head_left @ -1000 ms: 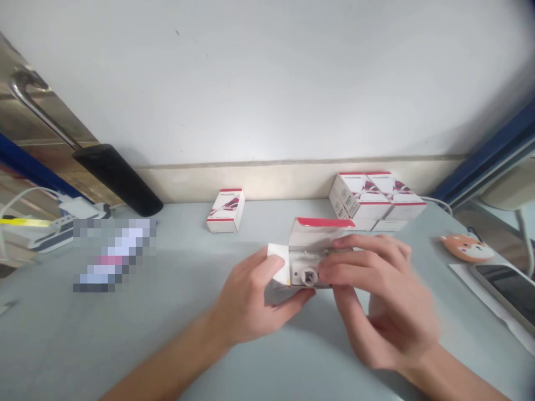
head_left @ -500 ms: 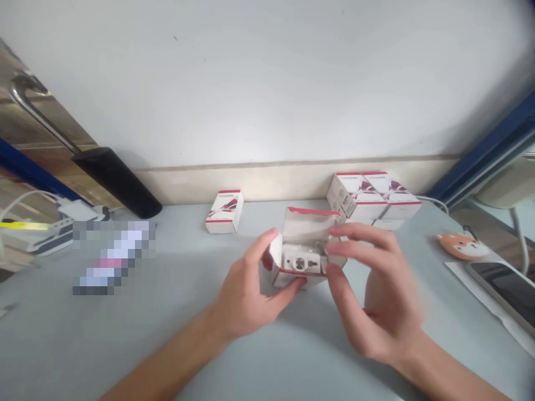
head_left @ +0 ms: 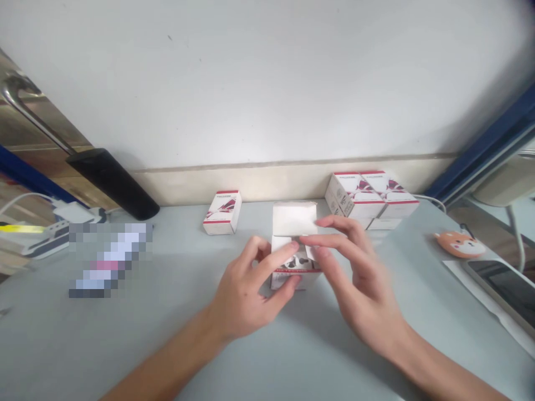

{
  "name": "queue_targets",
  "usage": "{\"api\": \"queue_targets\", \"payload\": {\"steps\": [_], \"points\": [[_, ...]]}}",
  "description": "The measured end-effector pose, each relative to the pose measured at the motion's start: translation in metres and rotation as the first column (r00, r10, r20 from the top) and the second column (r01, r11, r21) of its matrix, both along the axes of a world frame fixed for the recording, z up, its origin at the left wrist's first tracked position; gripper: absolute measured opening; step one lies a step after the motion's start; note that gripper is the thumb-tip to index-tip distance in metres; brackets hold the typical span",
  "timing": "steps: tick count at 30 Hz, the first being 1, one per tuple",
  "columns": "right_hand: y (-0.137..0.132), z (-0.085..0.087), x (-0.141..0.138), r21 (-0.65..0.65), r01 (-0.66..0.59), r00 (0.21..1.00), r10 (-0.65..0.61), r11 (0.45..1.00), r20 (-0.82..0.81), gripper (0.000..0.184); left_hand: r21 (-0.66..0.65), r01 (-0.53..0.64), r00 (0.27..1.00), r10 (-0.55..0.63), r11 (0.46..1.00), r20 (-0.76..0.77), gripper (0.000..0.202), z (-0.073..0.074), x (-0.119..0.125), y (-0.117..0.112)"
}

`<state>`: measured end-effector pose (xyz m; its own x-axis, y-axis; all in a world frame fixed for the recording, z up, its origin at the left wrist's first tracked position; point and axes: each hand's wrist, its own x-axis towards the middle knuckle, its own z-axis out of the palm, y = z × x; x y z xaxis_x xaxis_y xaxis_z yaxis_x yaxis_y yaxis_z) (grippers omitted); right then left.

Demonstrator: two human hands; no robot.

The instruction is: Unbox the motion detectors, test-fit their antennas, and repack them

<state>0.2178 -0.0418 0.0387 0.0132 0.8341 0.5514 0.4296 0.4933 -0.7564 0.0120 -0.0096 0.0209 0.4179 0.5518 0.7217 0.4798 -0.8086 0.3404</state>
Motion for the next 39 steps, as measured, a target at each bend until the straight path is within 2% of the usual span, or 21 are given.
{"api": "queue_targets", "payload": {"steps": [2,6,8,13,18,22,25,30,33,39], "points": [[0.002,-0.002,-0.002,-0.016,0.017,1.000,-0.017,1.000,-0.022,0.022,-0.007,0.001,1.000,-0.001,1.000,0.004,0.046,0.000,0.000,0.000],[0.002,-0.007,-0.005,-0.060,-0.042,0.988,0.033,0.997,-0.148,0.058,-0.011,0.010,1.000,-0.010,1.000,0.004,0.045,0.000,0.000,-0.001],[0.001,-0.008,-0.004,-0.049,-0.047,0.987,0.038,0.998,-0.159,0.066,-0.008,0.008,1.000,-0.008,1.000,0.002,0.045,0.000,0.000,-0.001],[0.001,-0.007,-0.002,0.034,-0.078,0.996,0.079,0.996,-0.045,0.043,-0.017,-0.014,1.000,0.014,1.000,0.007,0.041,0.004,0.001,0.001],[0.006,-0.005,-0.001,0.097,-0.114,0.993,0.116,0.989,-0.020,0.018,-0.022,-0.024,1.000,0.024,0.999,-0.004,0.032,0.005,0.002,0.001],[0.007,-0.003,-0.001,0.148,-0.064,0.998,0.067,0.987,-0.010,0.018,-0.013,0.023,0.992,-0.021,1.000,0.122,0.048,-0.008,0.002,0.003],[0.008,-0.003,0.000,0.171,-0.088,0.996,0.083,0.981,0.035,0.019,-0.014,0.001,0.977,0.002,1.000,0.213,0.058,-0.013,0.000,0.005],[0.011,-0.004,0.005,0.180,-0.170,0.981,0.148,0.969,0.129,0.021,0.127,-0.025,0.995,0.013,0.992,0.097,0.049,-0.004,-0.002,0.007],[0.012,-0.005,0.006,0.175,-0.165,0.976,0.135,0.971,0.173,0.017,0.142,-0.031,0.996,0.018,0.989,0.091,0.043,-0.001,-0.002,0.008],[0.014,-0.005,0.007,0.222,-0.158,0.968,0.106,0.962,0.228,0.009,0.138,0.004,0.997,-0.016,0.990,0.081,0.038,-0.005,-0.006,0.011]]}}
